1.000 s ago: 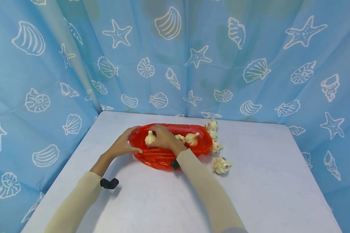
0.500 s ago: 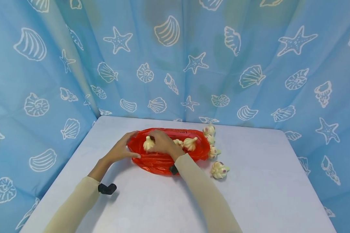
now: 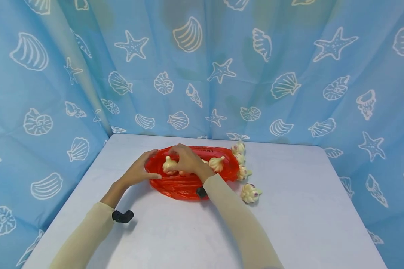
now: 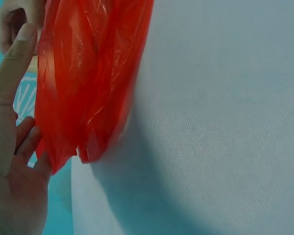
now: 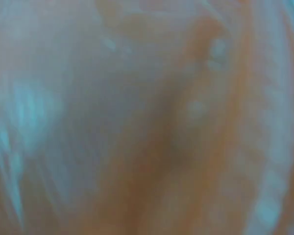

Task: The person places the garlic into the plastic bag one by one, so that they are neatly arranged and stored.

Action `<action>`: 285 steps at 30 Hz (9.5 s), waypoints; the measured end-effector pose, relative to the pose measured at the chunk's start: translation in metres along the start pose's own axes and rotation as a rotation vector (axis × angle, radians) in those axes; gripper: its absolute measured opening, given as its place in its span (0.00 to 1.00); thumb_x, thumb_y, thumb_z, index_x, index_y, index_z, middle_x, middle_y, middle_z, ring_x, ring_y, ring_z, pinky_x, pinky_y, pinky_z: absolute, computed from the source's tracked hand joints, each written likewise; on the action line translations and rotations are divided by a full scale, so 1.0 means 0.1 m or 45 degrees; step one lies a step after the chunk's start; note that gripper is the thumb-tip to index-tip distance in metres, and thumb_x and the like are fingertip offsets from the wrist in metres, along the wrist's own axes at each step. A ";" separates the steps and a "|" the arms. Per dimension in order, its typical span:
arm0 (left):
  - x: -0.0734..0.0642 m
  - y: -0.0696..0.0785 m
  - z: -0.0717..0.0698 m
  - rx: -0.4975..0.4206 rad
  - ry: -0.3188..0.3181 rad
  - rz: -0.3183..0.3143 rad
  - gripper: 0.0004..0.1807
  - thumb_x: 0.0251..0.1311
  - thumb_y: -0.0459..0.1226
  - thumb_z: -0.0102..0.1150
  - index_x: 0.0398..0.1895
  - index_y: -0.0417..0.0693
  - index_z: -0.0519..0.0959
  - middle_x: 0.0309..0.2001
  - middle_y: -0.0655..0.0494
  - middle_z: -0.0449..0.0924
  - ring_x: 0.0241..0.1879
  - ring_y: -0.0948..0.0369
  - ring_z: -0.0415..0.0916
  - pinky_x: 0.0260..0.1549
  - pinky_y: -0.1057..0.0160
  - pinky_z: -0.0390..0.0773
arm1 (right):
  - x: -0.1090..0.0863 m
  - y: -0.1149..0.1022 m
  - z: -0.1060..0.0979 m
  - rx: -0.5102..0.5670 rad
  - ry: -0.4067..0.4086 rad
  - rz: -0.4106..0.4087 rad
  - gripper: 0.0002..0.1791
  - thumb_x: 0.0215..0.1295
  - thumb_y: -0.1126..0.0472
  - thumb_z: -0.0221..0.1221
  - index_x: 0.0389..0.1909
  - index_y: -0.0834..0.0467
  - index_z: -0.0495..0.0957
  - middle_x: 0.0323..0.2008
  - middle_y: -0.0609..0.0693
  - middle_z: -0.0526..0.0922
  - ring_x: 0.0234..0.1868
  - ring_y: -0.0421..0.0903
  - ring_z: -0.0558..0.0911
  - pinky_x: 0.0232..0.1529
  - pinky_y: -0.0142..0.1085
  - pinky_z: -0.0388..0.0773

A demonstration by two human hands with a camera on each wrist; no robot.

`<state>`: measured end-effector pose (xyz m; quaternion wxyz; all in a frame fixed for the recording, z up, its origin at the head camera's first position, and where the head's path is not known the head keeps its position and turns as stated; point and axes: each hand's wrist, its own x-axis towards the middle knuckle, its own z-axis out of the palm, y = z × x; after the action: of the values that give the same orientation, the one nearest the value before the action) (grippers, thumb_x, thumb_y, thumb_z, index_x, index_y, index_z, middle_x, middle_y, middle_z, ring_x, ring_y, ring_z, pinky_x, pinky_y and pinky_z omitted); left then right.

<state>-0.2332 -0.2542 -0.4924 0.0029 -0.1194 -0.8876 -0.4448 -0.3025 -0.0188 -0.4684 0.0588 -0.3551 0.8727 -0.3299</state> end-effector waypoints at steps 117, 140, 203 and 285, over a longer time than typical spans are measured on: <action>0.04 0.08 0.15 0.076 -0.078 -0.065 0.59 0.37 0.48 0.80 0.74 0.50 0.57 0.71 0.47 0.59 0.68 0.46 0.59 0.50 0.43 0.77 | -1.75 1.40 -1.59 -0.063 -0.042 0.459 0.07 0.58 0.60 0.68 0.38 0.54 0.84 0.36 0.48 0.83 0.38 0.49 0.79 0.41 0.40 0.82; 0.04 0.07 0.17 0.077 -0.075 -0.060 0.58 0.39 0.47 0.80 0.74 0.50 0.57 0.71 0.48 0.58 0.68 0.46 0.59 0.50 0.43 0.77 | -1.67 1.43 -1.17 0.006 0.134 0.455 0.36 0.50 0.46 0.73 0.58 0.60 0.76 0.53 0.56 0.80 0.52 0.54 0.77 0.48 0.47 0.81; 0.06 0.05 0.17 0.127 -0.096 -0.055 0.61 0.35 0.52 0.81 0.74 0.53 0.56 0.71 0.50 0.58 0.68 0.48 0.58 0.53 0.43 0.75 | -1.07 0.48 -1.01 0.315 0.372 0.075 0.34 0.48 0.49 0.75 0.56 0.57 0.77 0.50 0.49 0.81 0.50 0.47 0.81 0.46 0.41 0.82; 0.05 -0.01 0.20 0.114 -0.110 -0.059 0.60 0.36 0.54 0.80 0.74 0.53 0.56 0.72 0.49 0.56 0.69 0.48 0.56 0.54 0.42 0.74 | -1.31 0.60 -0.59 0.028 0.152 0.330 0.23 0.49 0.52 0.74 0.44 0.56 0.79 0.43 0.50 0.82 0.46 0.48 0.79 0.45 0.42 0.82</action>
<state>-0.2366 -0.2382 -0.5047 -0.0403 -0.1175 -0.9085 -0.3991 -0.2601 0.1314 -0.4772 0.0529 -0.2184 0.9096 -0.3495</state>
